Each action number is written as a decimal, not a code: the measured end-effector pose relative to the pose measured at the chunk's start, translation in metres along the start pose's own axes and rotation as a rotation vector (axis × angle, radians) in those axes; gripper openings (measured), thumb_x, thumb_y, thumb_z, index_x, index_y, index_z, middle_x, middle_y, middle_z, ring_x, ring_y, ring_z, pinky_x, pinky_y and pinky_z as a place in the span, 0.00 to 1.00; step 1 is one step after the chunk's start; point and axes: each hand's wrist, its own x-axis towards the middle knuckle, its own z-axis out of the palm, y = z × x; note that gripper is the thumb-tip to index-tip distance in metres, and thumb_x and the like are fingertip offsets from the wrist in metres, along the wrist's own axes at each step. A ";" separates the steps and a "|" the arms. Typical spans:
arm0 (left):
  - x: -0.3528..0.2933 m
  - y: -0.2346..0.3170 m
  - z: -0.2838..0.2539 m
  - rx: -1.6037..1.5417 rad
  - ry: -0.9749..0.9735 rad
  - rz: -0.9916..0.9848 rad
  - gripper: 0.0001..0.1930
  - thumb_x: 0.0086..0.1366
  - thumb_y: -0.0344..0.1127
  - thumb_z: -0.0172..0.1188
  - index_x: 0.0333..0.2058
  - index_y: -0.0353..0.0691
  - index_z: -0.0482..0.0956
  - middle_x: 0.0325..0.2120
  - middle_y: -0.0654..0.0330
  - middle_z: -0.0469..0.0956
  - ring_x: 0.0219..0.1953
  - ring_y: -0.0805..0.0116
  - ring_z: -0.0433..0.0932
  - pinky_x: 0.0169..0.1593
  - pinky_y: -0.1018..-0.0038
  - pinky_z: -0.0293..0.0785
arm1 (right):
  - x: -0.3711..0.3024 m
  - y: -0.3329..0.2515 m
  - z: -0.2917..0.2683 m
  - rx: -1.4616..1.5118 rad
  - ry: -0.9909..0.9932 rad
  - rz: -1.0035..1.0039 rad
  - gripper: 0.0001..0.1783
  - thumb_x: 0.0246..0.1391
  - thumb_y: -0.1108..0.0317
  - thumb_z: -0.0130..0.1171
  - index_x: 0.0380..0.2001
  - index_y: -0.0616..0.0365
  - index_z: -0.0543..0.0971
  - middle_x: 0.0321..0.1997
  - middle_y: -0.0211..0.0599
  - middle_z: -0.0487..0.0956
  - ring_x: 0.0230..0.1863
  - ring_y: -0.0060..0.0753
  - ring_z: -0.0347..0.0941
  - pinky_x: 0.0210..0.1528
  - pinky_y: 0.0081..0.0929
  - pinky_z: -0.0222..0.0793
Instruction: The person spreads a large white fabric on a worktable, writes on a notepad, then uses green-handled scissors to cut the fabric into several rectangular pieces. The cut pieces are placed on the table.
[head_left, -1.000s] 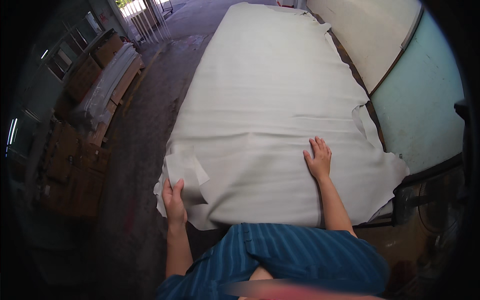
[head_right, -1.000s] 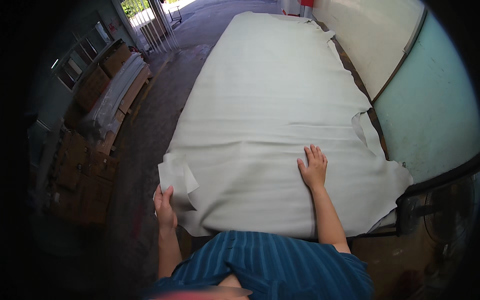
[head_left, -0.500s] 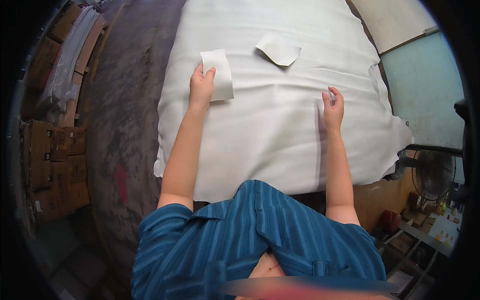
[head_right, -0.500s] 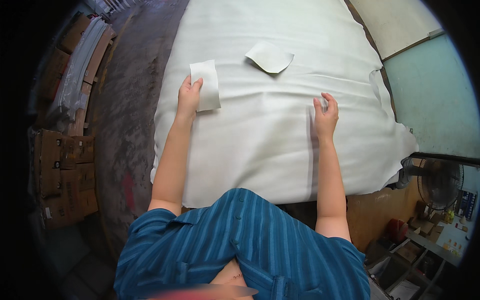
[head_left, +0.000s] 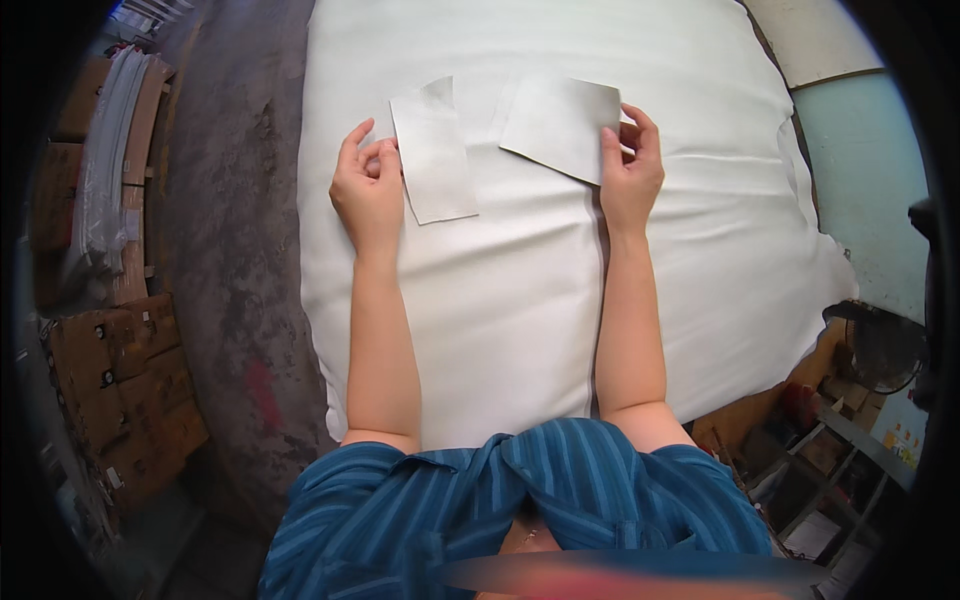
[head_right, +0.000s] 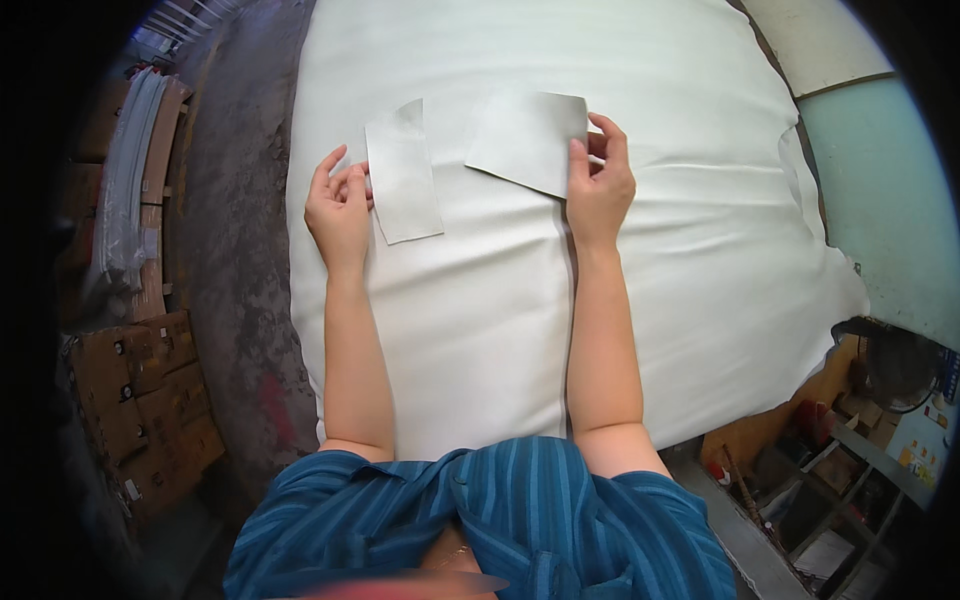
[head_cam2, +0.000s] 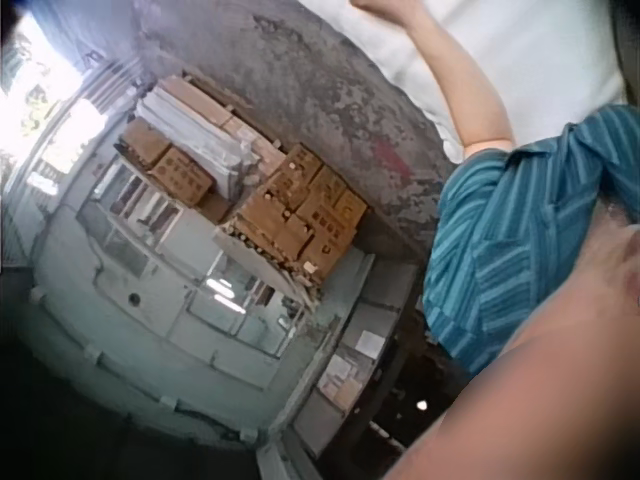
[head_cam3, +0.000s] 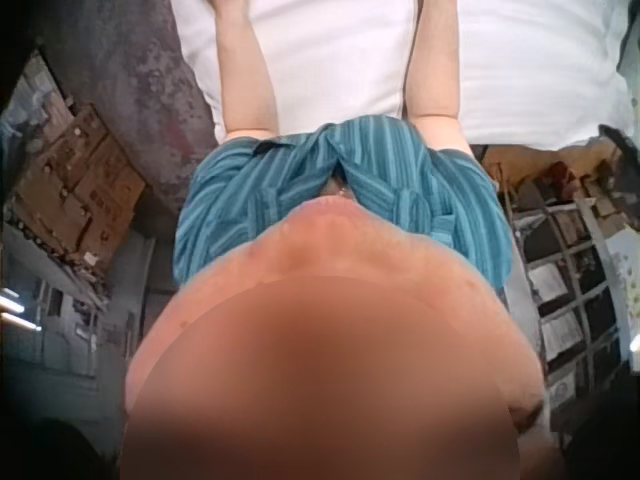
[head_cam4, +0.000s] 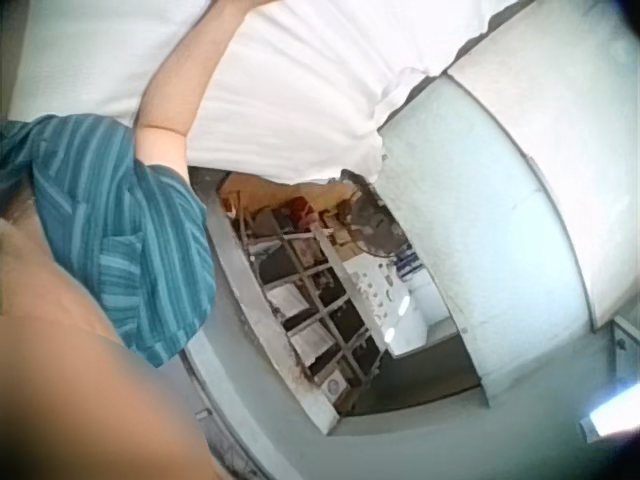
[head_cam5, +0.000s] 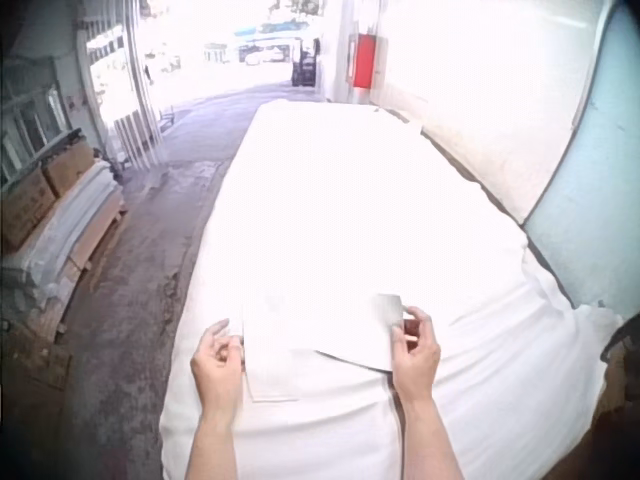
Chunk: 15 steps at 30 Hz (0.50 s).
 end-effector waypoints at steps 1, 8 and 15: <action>0.001 0.001 -0.002 0.047 -0.004 0.003 0.15 0.68 0.28 0.56 0.52 0.31 0.77 0.30 0.59 0.85 0.23 0.81 0.75 0.30 0.83 0.71 | 0.003 -0.003 0.001 0.243 0.078 0.010 0.15 0.61 0.72 0.60 0.51 0.58 0.76 0.42 0.35 0.81 0.36 0.28 0.79 0.41 0.25 0.74; -0.002 -0.004 -0.009 0.053 -0.014 -0.027 0.10 0.66 0.30 0.60 0.44 0.33 0.81 0.25 0.62 0.84 0.21 0.83 0.74 0.31 0.82 0.71 | -0.001 -0.016 -0.001 0.529 -0.157 0.260 0.19 0.57 0.74 0.65 0.52 0.64 0.76 0.43 0.34 0.80 0.33 0.17 0.75 0.38 0.17 0.73; -0.006 0.006 -0.011 0.209 -0.032 -0.031 0.10 0.64 0.31 0.63 0.43 0.34 0.82 0.17 0.67 0.77 0.18 0.83 0.67 0.27 0.82 0.65 | -0.011 -0.012 0.011 0.229 -0.200 0.223 0.25 0.56 0.69 0.66 0.57 0.58 0.77 0.35 0.29 0.80 0.24 0.11 0.64 0.31 0.15 0.65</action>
